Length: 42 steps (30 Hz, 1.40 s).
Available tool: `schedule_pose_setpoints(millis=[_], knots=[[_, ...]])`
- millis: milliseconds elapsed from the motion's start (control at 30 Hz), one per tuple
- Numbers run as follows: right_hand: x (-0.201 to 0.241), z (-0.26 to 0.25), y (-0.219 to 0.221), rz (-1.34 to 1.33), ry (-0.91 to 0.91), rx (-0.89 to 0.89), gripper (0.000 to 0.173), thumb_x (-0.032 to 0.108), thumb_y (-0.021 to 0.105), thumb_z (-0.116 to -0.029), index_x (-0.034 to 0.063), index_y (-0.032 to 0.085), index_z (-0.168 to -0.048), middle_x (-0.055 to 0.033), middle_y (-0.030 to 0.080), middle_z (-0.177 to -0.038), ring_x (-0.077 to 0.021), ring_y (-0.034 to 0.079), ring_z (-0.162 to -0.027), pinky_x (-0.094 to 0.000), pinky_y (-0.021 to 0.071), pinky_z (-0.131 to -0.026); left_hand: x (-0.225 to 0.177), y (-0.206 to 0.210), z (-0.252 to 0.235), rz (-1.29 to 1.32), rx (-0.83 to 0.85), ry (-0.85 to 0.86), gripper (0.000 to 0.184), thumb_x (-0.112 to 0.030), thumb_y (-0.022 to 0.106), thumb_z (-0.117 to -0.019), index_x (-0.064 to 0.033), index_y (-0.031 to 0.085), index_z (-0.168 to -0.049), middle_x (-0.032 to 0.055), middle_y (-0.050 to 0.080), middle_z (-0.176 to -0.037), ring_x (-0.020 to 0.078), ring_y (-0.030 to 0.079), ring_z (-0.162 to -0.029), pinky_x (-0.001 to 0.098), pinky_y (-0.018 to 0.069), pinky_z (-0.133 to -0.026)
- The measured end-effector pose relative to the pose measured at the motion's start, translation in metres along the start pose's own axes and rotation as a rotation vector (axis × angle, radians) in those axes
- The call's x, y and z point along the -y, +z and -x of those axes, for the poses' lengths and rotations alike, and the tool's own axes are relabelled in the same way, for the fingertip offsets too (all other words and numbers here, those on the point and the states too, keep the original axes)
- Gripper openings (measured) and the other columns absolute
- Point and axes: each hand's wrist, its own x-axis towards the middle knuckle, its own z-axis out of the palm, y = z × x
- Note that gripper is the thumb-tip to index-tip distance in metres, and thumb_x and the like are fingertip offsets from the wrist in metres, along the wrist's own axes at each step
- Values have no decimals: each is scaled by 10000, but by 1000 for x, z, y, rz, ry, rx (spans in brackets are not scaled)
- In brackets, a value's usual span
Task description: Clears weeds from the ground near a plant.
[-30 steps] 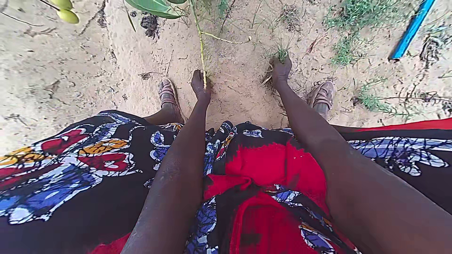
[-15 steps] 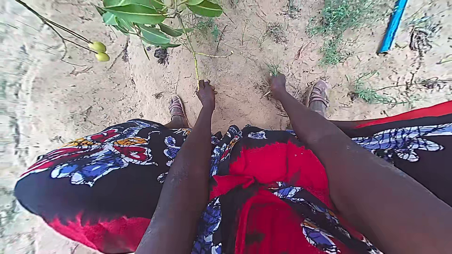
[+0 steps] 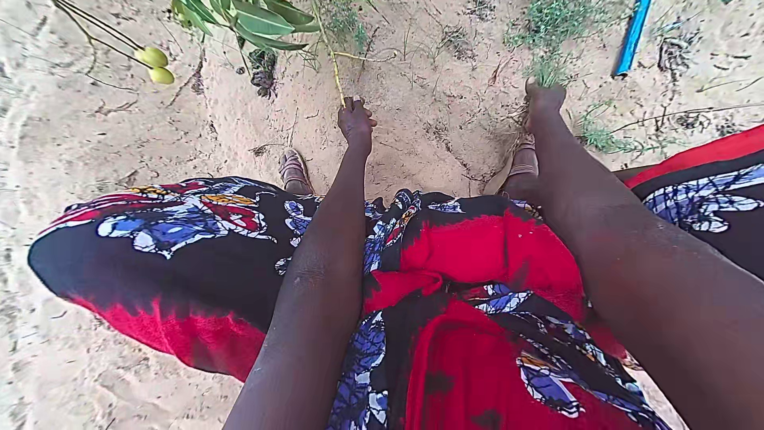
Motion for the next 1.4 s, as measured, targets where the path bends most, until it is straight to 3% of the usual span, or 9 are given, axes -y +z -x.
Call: schedule_pose_setpoints(millis=[100, 267, 400, 533, 700, 900, 1067, 1267, 1400], knots=[[30, -11, -11, -40, -41, -16, 631, 255, 762, -898, 27, 509, -1430, -190, 567, -1381, -286, 570, -1263, -496, 502, -1017, 3, -4, -4, -8, -2, -13, 348, -209, 344, -1130, 1, 531, -1336, 165, 617, -1066, 216, 640, -757, 354, 556, -672], [39, -10, 0, 157, -102, 105, 543, 100, 614, -964, 10, 443, -1471, -155, 669, -1210, -231, 695, -983, -413, 570, -860, 16, -12, -10, -57, -21, -57, 344, -202, 362, -1118, 0, 537, -1334, 203, 574, -1230, 261, 655, -896, 407, 568, -752], [34, -4, 16, 196, -130, 113, 509, 219, 594, -1017, -15, 454, -1447, -162, 646, -1167, -235, 653, -984, -431, 524, -903, 20, -12, -13, -43, -28, -84, 319, -189, 396, -1112, 12, 556, -1302, 212, 586, -1202, 264, 653, -883, 420, 565, -757], [23, 12, 53, 108, -148, 242, 501, 123, 781, -868, -37, 589, -1302, -193, 649, -1216, -265, 642, -1056, -453, 533, -921, 31, -9, -19, -61, -13, -83, 314, -174, 394, -1111, 21, 560, -1293, 213, 592, -1217, 254, 661, -851, 410, 573, -741], [11, 19, 110, 152, -206, 398, 503, -53, 776, -733, -46, 636, -1216, -223, 661, -1184, -309, 647, -1071, -509, 538, -923, 53, -19, -31, -121, -39, -87, 312, -172, 395, -1114, 33, 568, -1272, 216, 621, -1180, 254, 676, -820, 408, 581, -730], [29, 52, 153, 416, -333, 468, 703, 10, 802, -782, -77, 517, -1419, -338, 484, -1447, -455, 481, -1360, -582, 404, -1118, 74, -38, -40, -151, -105, -58, 334, -179, 362, -1121, 41, 577, -1249, 200, 640, -1118, 235, 669, -762, 400, 578, -711], [24, 60, 185, 408, -382, 291, 479, 64, 747, -831, -87, 625, -1269, -323, 547, -1364, -441, 533, -1293, -541, 424, -1099, 86, -43, -43, -135, -140, -84, 330, -184, 361, -1123, 39, 575, -1239, 179, 643, -1064, 202, 652, -706, 373, 577, -689], [16, 79, 196, 545, -396, 219, 407, 116, 642, -952, -57, 618, -1319, -292, 551, -1414, -453, 464, -1382, -534, 347, -1170, 94, -45, -42, -136, -141, -93, 340, -192, 349, -1128, 35, 577, -1239, 161, 642, -1027, 174, 621, -648, 345, 565, -649], [17, 77, 194, 344, -480, 298, 379, 63, 535, -1005, -66, 586, -1358, -293, 638, -1313, -413, 588, -1293, -528, 420, -1123, 97, -47, -44, -167, -136, -74, 353, -199, 350, -1125, 39, 576, -1256, 177, 651, -1059, 195, 645, -690, 369, 575, -690]])
